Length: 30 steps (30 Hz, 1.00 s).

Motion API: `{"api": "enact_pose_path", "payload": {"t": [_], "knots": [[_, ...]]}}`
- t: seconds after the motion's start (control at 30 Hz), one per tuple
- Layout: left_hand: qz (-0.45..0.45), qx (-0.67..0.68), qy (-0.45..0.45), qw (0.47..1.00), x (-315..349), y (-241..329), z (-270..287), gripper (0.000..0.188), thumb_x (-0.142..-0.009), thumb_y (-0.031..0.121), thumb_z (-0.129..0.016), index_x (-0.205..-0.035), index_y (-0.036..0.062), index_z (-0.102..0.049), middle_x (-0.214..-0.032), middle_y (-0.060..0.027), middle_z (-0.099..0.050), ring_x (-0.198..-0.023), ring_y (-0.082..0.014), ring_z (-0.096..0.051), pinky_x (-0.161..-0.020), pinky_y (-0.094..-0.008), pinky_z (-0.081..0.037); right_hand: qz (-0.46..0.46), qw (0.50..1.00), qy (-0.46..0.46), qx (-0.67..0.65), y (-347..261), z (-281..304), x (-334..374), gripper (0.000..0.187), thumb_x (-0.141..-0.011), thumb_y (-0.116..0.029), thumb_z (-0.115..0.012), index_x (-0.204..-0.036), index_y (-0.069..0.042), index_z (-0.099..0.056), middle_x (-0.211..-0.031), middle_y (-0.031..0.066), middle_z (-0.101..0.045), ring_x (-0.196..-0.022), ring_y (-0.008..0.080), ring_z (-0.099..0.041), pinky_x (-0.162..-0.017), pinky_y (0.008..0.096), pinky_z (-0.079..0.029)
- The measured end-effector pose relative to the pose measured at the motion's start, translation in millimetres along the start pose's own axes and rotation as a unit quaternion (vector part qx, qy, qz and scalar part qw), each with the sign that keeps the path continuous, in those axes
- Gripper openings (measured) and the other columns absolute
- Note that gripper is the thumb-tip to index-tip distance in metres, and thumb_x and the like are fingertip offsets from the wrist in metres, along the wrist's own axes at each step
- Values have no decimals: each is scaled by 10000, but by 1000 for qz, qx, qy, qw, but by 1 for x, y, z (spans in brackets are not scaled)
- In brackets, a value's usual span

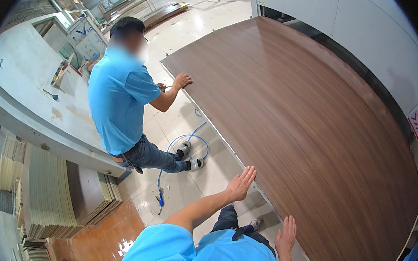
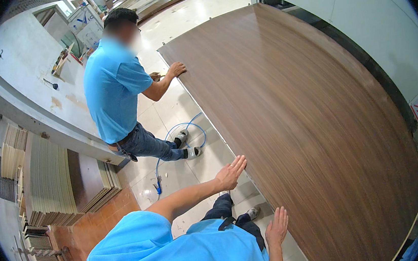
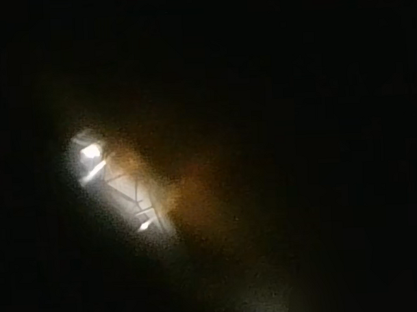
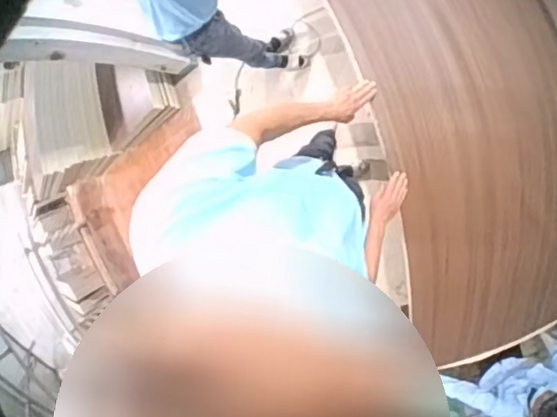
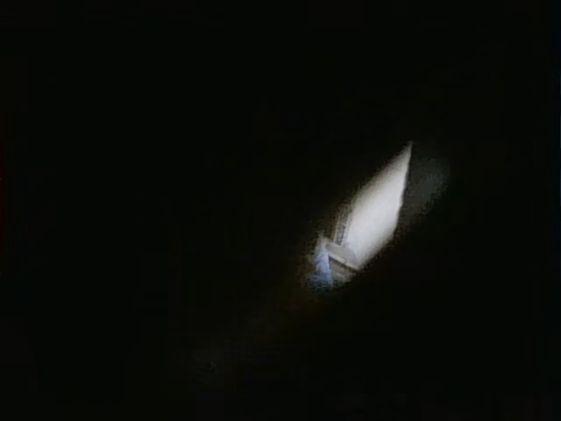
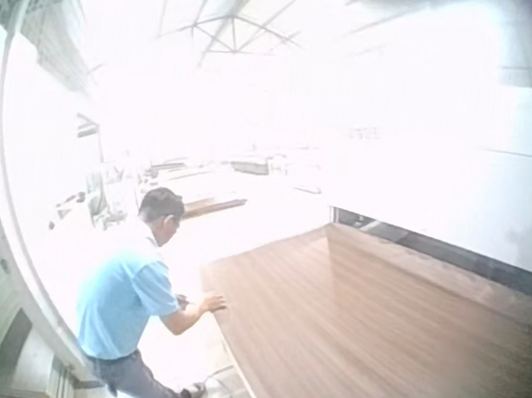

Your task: The person assists two coworkers in applying masking tape along the edges of a large wood panel on a vacuum press machine. The person holds the panel steady while the coworkers apply tape, then helps lift and position the panel onto the machine bed before operating the control panel.

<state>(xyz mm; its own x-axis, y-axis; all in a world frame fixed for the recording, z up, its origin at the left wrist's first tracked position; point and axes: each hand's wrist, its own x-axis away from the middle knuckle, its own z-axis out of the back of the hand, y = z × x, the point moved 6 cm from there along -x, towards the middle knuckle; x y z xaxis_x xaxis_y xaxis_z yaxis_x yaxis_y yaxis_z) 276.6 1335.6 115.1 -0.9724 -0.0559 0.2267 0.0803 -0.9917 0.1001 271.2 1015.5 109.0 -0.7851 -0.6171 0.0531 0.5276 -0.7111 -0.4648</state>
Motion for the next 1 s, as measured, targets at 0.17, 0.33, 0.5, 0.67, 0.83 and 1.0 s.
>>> {"api": "enact_pose_path", "payload": {"t": [0.17,0.33,0.5,0.67,0.83,1.0], "knots": [[-10,10,23,1000,0,0,-1,1034,-696,108,-689,-1581,-57,-180,-1667,-231,-184,-1546,-362,-216,-1105,-439,-430,-22,1000,-14,0,1,-2,0,750,-862,-49,-621,-1555,-6,-339,-1633,216,-295,-1514,390,-262,-1253,491,-189],[-5,-16,4,1000,1,0,0,961,-775,132,-662,-1590,-40,-183,-1677,-200,-185,-1547,-326,-231,-1050,-388,-456,-10,1000,4,-1,-1,-1,-1,756,-840,-53,-617,-1548,-10,-355,-1625,209,-316,-1507,392,-278,-1251,500,-197],[-14,1,24,1000,0,1,0,1008,-704,116,-682,-1570,-67,-200,-1661,-239,-193,-1540,-366,-230,-1078,-425,-453,-10,1000,3,-2,2,-3,0,758,-846,-46,-622,-1550,-8,-345,-1632,206,-304,-1516,380,-263,-1256,491,-182],[-16,-4,27,999,-1,1,-4,995,-728,122,-678,-1576,-61,-192,-1665,-237,-187,-1543,-360,-228,-1072,-413,-455,-26,1000,-9,0,4,-4,0,757,-843,-43,-620,-1549,-9,-349,-1633,203,-304,-1521,372,-259,-1259,489,-178],[-7,-21,7,1000,-1,2,-1,951,-772,110,-655,-1586,-47,-190,-1675,-221,-179,-1545,-338,-238,-1025,-386,-478,-15,1000,5,1,2,-3,0,759,-843,-43,-613,-1551,-6,-343,-1633,208,-301,-1523,375,-255,-1261,486,-175],[-4,-18,13,1000,-1,3,-1,950,-771,116,-654,-1587,-44,-193,-1674,-221,-180,-1546,-335,-234,-1020,-386,-481,-9,1000,10,3,3,-4,1,762,-840,-38,-606,-1552,-3,-340,-1632,215,-299,-1524,378,-251,-1262,488,-171]]}}
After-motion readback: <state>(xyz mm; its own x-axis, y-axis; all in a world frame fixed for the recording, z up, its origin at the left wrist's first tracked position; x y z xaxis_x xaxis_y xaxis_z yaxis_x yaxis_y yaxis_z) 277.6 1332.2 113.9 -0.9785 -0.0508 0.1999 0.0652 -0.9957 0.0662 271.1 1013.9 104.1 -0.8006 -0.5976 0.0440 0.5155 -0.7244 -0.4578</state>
